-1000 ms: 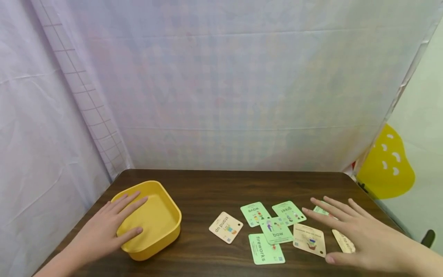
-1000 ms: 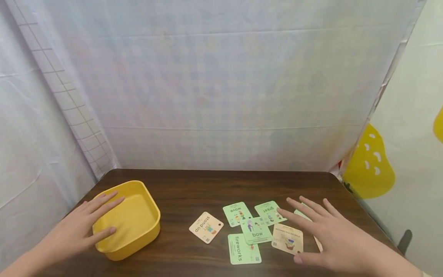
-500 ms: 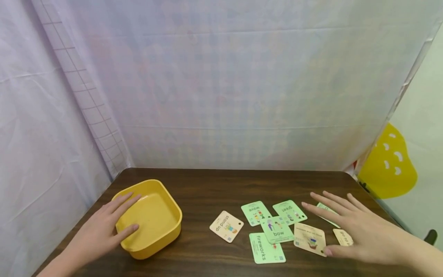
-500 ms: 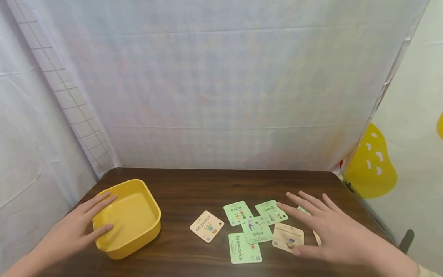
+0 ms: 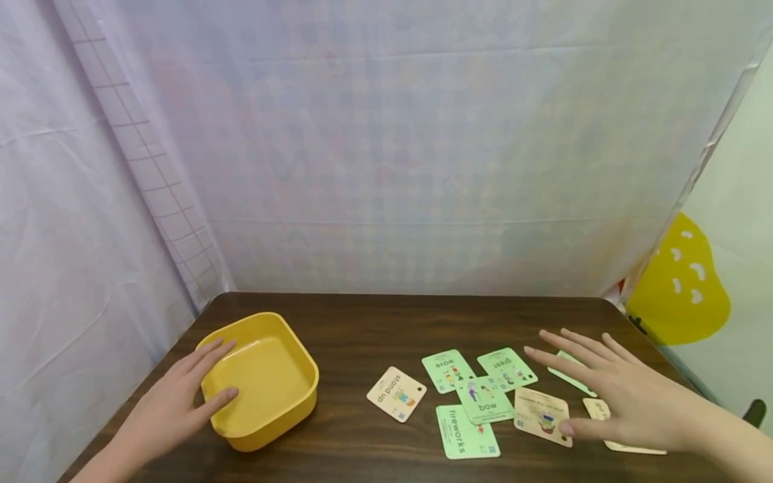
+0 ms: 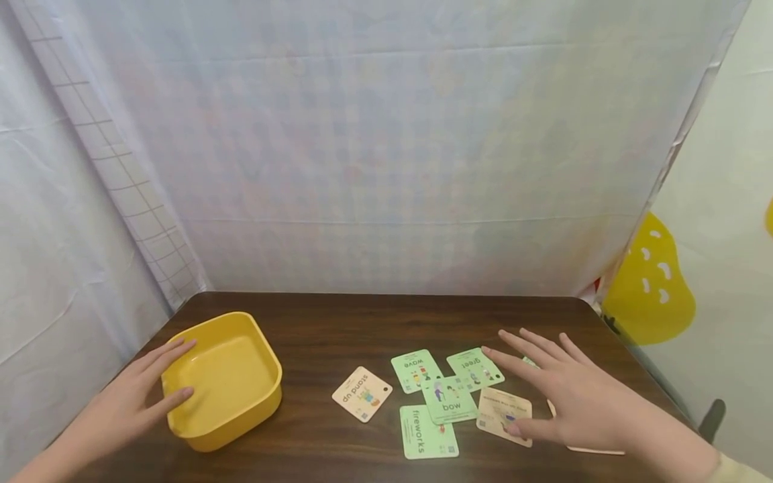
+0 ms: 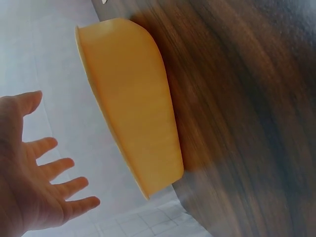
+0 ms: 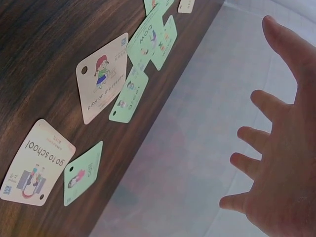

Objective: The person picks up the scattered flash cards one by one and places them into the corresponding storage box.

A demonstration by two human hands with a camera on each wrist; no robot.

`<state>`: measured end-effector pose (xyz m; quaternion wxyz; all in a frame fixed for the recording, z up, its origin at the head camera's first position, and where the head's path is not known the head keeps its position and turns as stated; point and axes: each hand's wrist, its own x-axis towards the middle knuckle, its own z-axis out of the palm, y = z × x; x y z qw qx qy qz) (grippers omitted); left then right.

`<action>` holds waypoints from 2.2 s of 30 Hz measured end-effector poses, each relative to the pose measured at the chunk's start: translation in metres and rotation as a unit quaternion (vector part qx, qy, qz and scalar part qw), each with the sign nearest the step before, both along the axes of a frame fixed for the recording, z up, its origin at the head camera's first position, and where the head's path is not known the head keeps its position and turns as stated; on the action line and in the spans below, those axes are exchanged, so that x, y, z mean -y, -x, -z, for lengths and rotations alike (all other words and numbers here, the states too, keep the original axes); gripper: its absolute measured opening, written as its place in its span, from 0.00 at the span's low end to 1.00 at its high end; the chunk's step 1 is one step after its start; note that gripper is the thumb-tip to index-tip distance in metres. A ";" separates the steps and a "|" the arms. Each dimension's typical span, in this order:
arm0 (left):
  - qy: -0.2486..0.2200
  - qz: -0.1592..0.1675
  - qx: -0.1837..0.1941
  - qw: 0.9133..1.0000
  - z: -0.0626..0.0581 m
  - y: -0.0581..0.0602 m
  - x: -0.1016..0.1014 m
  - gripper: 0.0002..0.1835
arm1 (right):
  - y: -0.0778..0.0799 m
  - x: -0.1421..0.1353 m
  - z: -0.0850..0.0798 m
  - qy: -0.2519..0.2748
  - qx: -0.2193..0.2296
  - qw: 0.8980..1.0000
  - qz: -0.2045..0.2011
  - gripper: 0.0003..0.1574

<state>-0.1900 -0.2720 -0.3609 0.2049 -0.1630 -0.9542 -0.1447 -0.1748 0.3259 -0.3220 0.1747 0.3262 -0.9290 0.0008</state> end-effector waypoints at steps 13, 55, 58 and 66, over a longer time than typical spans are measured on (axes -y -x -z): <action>-0.035 -0.028 0.041 0.998 0.008 0.000 -0.001 0.38 | 0.003 0.004 0.004 0.011 0.004 1.000 0.002 0.56; -0.126 -0.081 0.064 0.987 0.026 -0.002 0.007 0.37 | 0.028 0.033 0.007 0.066 0.074 0.995 0.001 0.52; -0.132 -0.088 0.076 0.984 0.026 -0.002 0.009 0.37 | 0.028 0.034 0.002 0.066 0.072 0.995 -0.003 0.52; -0.139 -0.105 0.107 0.979 0.023 -0.003 0.011 0.40 | 0.032 0.034 0.001 0.065 0.073 0.995 -0.002 0.53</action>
